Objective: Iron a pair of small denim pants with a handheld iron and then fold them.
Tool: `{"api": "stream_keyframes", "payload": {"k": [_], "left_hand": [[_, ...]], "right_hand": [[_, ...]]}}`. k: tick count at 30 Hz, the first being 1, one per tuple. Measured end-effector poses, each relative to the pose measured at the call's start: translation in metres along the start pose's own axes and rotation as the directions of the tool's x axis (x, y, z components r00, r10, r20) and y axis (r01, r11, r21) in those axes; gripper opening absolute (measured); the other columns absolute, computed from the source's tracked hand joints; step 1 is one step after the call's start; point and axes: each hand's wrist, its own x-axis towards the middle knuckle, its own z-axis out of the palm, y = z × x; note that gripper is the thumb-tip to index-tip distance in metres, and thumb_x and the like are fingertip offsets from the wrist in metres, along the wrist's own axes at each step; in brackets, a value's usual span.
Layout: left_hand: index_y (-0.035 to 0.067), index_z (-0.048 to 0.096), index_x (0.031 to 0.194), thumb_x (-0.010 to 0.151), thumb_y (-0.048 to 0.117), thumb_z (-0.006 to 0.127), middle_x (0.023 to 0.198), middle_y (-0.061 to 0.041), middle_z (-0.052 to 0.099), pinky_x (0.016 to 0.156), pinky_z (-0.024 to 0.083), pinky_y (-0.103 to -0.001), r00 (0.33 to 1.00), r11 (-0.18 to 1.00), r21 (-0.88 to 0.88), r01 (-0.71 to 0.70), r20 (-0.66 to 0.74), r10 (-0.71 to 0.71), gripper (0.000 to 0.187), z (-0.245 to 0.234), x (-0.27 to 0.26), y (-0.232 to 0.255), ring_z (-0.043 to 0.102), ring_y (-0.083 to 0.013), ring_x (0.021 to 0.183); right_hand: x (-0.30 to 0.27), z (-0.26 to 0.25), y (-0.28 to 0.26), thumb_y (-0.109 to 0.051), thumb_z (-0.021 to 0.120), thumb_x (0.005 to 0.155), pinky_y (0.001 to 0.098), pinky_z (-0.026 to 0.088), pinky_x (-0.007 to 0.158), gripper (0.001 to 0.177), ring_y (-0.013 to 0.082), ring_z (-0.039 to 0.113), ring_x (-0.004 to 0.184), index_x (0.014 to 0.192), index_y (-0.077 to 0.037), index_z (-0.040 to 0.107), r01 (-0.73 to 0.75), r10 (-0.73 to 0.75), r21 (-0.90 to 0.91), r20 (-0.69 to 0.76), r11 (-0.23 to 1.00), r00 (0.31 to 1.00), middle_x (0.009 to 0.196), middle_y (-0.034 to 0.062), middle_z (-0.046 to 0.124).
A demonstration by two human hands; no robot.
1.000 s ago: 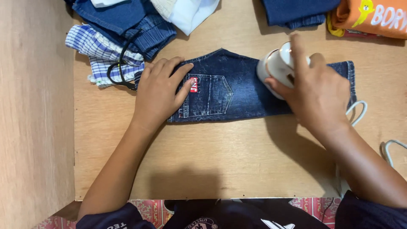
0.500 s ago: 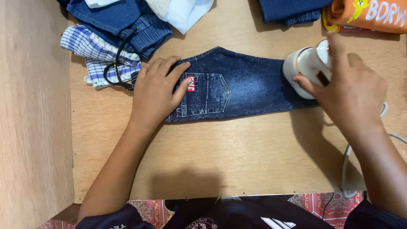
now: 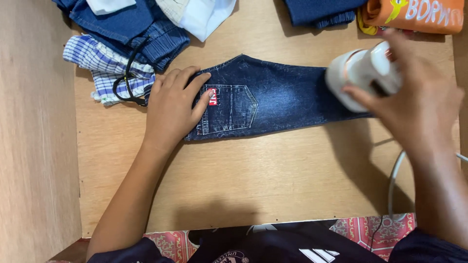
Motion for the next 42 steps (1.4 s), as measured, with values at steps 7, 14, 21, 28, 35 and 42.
{"api": "stream_keyframes", "payload": {"k": [7, 14, 21, 28, 35, 42], "left_hand": [[0.010, 0.073, 0.126, 0.100, 0.030, 0.071, 0.130, -0.008, 0.067, 0.099, 0.044, -0.042, 1.000, 1.000, 0.004, -0.001, -0.004, 0.001, 0.033, 0.002, 0.000, -0.001, 0.061, -0.0260, 0.119], [0.009, 0.073, 0.127, 0.100, 0.028, 0.072, 0.133, -0.009, 0.066, 0.100, 0.044, -0.043, 1.000, 0.999, 0.046, 0.006, -0.029, -0.005, 0.034, 0.003, -0.003, -0.004, 0.060, -0.0262, 0.121], [0.010, 0.073, 0.127, 0.100, 0.031, 0.072, 0.133, -0.008, 0.066, 0.101, 0.043, -0.045, 0.999, 0.999, -0.009, 0.037, -0.031, -0.037, 0.034, 0.002, -0.003, -0.006, 0.060, -0.0266, 0.122], [0.009, 0.073, 0.128, 0.101, 0.033, 0.071, 0.133, -0.009, 0.066, 0.102, 0.043, -0.046, 0.999, 1.000, -0.012, 0.027, -0.033, -0.027, 0.036, 0.001, -0.003, -0.006, 0.060, -0.0274, 0.121], [0.009, 0.073, 0.127, 0.100, 0.032, 0.073, 0.132, -0.010, 0.067, 0.102, 0.043, -0.045, 0.999, 0.999, -0.005, 0.042, -0.024, -0.042, 0.036, 0.002, -0.003, -0.005, 0.060, -0.0277, 0.120], [0.008, 0.073, 0.128, 0.100, 0.030, 0.073, 0.133, -0.010, 0.067, 0.102, 0.043, -0.045, 0.999, 0.999, -0.014, 0.040, -0.006, -0.040, 0.035, 0.000, -0.002, -0.004, 0.060, -0.0273, 0.118]], "right_hand": [[0.004, 0.017, -0.048, -0.055, 0.085, 0.082, 0.0380, 0.054, 0.055, 0.082, 0.0244, 0.071, 0.070, 0.151, -0.021, 0.057, 0.086, -0.120, 0.125, 0.295, 0.988, 0.948, 0.093, 0.0102, 0.072], [0.044, 0.031, -0.051, -0.060, 0.082, 0.078, 0.0386, 0.052, 0.050, 0.086, 0.0272, 0.070, 0.067, 0.150, -0.022, 0.055, 0.308, -0.328, 0.131, 0.172, 0.942, 0.929, 0.087, 0.0076, 0.070], [0.039, 0.024, -0.035, -0.057, 0.081, 0.078, 0.0414, 0.054, 0.057, 0.085, 0.0302, 0.073, 0.078, 0.151, -0.023, 0.054, 0.261, -0.291, 0.147, 0.254, 0.954, 0.922, 0.103, 0.0071, 0.076], [0.030, 0.013, -0.012, -0.061, 0.084, 0.072, 0.0421, 0.056, 0.062, 0.088, 0.0316, 0.074, 0.082, 0.146, -0.022, 0.057, 0.063, -0.042, -0.044, 0.379, 0.997, 0.924, 0.101, 0.0102, 0.077], [0.022, 0.004, -0.025, -0.061, 0.084, 0.078, 0.0401, 0.056, 0.057, 0.087, 0.0303, 0.076, 0.079, 0.146, -0.016, 0.054, -0.056, 0.134, -0.221, 0.357, 0.974, 0.924, 0.095, 0.0136, 0.076], [0.005, 0.013, 0.018, -0.050, 0.091, 0.076, 0.0413, 0.059, 0.063, 0.084, 0.0344, 0.075, 0.079, 0.140, -0.006, 0.058, -0.021, 0.057, -0.170, 0.212, 0.985, 0.975, 0.099, 0.0186, 0.076]]}}
